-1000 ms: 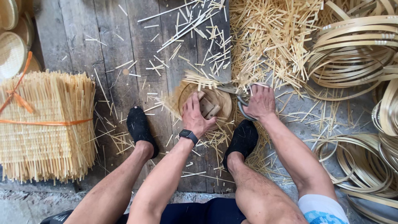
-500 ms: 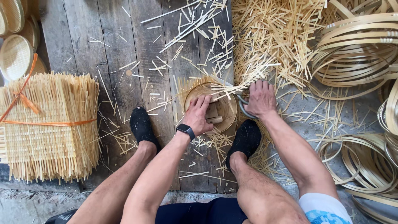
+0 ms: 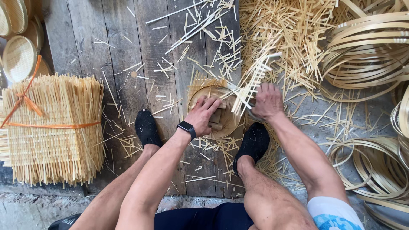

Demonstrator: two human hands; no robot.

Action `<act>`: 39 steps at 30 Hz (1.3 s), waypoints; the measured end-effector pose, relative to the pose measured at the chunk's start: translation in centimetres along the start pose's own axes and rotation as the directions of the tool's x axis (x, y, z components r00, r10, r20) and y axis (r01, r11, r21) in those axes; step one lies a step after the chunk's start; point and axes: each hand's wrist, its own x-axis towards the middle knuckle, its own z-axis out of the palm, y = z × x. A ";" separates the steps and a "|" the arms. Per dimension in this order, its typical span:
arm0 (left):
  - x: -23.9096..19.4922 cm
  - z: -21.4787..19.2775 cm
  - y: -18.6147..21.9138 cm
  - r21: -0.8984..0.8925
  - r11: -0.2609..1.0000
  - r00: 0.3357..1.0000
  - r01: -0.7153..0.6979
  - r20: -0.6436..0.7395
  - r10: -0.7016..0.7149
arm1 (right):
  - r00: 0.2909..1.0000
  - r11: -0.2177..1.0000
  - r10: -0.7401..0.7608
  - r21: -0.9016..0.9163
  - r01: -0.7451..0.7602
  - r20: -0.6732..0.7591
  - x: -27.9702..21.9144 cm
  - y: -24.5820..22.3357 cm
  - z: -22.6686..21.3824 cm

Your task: The person weaves thin bamboo strips into a flat mat, then places a circular wooden mold on top and trims the excess strips with shears. The person repeats this process multiple times, stacking the finished circular mats.

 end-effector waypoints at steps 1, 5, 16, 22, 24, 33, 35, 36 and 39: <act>-0.1 0.2 0.0 0.038 0.997 0.998 0.062 0.002 -0.062 | 0.985 1.000 -0.014 0.022 0.011 0.175 -0.3 0.6 0.2; 0.0 2.3 1.1 -0.147 0.928 0.923 0.343 -0.128 -0.362 | 0.954 0.983 0.010 0.174 -0.065 0.300 -1.7 3.2 -0.1; 0.2 5.2 1.2 -0.082 0.940 0.913 0.332 -0.223 -0.342 | 0.962 0.995 0.032 0.086 -0.057 0.271 0.7 0.8 -1.3; 0.0 4.8 0.0 -0.108 0.972 0.953 0.208 -0.202 -0.227 | 0.982 0.991 0.019 0.130 -0.044 0.186 -1.2 2.2 -0.1; 0.0 4.3 -0.3 -0.074 0.989 0.969 0.130 -0.200 -0.142 | 0.997 0.998 0.015 0.065 -0.020 0.080 -0.5 0.9 -0.1; -0.1 3.9 2.3 -0.286 0.940 0.836 0.186 -0.456 -0.304 | 0.972 0.984 -0.001 0.176 -0.042 0.235 -1.4 2.7 -0.9; 0.5 4.5 3.3 -0.231 0.933 0.849 0.275 -0.398 -0.349 | 0.980 0.985 0.003 0.170 -0.038 0.201 -1.1 2.7 -1.1; 0.5 4.9 3.5 -0.203 0.925 0.851 0.322 -0.367 -0.377 | 0.994 0.990 0.003 0.137 -0.018 0.109 -0.9 2.2 -1.2; 0.7 5.3 3.2 -0.115 0.950 0.898 0.291 -0.308 -0.313 | 1.000 0.998 -0.003 0.064 0.002 0.015 0.3 0.5 -1.2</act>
